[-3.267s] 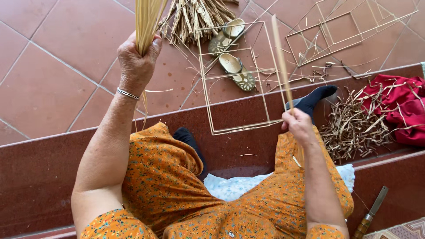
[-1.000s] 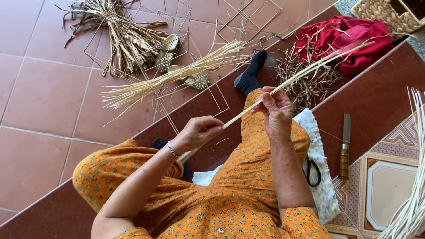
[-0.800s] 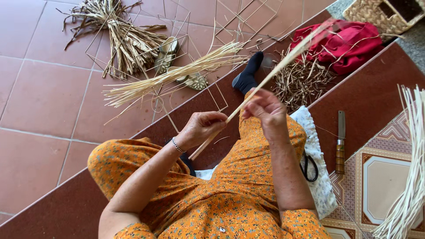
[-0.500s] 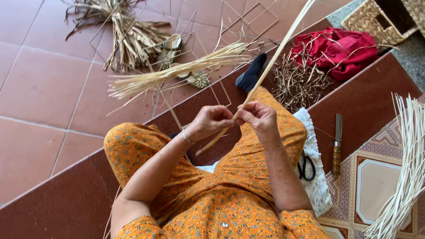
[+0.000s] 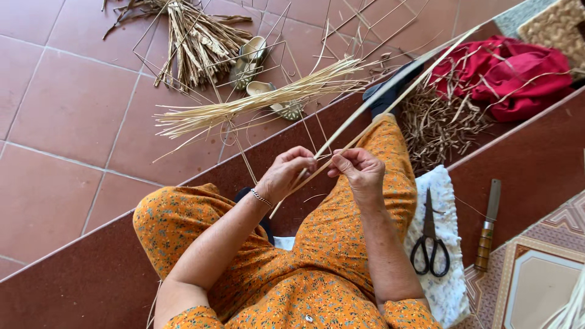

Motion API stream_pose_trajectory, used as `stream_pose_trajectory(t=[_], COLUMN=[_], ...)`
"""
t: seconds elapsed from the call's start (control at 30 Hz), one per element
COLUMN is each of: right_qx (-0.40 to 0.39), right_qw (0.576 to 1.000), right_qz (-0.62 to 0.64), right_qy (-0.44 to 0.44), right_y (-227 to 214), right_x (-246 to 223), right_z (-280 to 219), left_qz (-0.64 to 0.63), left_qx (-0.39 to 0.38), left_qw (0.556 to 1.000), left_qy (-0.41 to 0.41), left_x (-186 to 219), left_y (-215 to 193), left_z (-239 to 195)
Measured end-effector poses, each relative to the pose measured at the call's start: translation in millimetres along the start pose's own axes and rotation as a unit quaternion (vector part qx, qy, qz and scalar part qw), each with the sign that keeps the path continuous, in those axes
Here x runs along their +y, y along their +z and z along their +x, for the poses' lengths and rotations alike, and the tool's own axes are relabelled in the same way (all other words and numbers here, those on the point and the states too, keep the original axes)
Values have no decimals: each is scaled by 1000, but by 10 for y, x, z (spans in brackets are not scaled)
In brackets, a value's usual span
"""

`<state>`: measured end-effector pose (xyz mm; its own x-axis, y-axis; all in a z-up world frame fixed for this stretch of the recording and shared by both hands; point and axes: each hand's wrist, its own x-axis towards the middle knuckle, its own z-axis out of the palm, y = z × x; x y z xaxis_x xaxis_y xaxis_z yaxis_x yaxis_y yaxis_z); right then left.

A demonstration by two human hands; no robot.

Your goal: The person gathers and aligns dried straw stalks, then wets them in a blue basin of water. They use a knife to split and trim the stalks into thinner strips, working while seated on the tiled floor.

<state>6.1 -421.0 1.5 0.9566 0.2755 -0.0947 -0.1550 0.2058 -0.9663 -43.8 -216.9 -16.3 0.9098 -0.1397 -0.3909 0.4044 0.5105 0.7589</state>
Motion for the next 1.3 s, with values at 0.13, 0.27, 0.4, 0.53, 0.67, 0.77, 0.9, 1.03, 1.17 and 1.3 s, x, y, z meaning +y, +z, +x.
stream_pose_trajectory(t=[0.13, 0.27, 0.4, 0.53, 0.67, 0.77, 0.9, 1.03, 1.17, 1.3], right_qx=[27, 56, 26, -30, -59, -106, -96, -90, -90, -53], right_qw=[998, 995, 990, 976, 954, 940, 946, 972, 991, 996], right_qz=[55, 32, 53, 91, 86, -23, -99, 131, -50, -36], right_qy=[9, 73, 127, 194, 280, 323, 293, 172, 83, 56], right_y=[-45, -78, 159, 525, 818, 897, 796, 571, 443, 254], right_x=[265, 555, 928, 1320, 1561, 1510, 1112, 587, 320, 238], right_z=[238, 573, 779, 912, 969, 974, 805, 430, 207, 195], left_qz=[129, 152, 49, -8, 43, 19, -14, -23, -54, 59], left_qx=[74, 163, 194, 225, 278, 274, 278, 270, 236, 184], left_qw=[978, 934, 913, 906, 880, 882, 894, 902, 914, 945], left_qy=[145, 280, 355, 359, 383, 384, 352, 336, 324, 262], left_x=[88, 424, 781, 991, 1027, 1001, 921, 785, 741, 908], left_y=[-337, -678, -860, -991, -1073, -1085, -1072, -963, -804, -605], left_z=[123, 80, -199, -447, -508, -497, -535, -500, -424, -509])
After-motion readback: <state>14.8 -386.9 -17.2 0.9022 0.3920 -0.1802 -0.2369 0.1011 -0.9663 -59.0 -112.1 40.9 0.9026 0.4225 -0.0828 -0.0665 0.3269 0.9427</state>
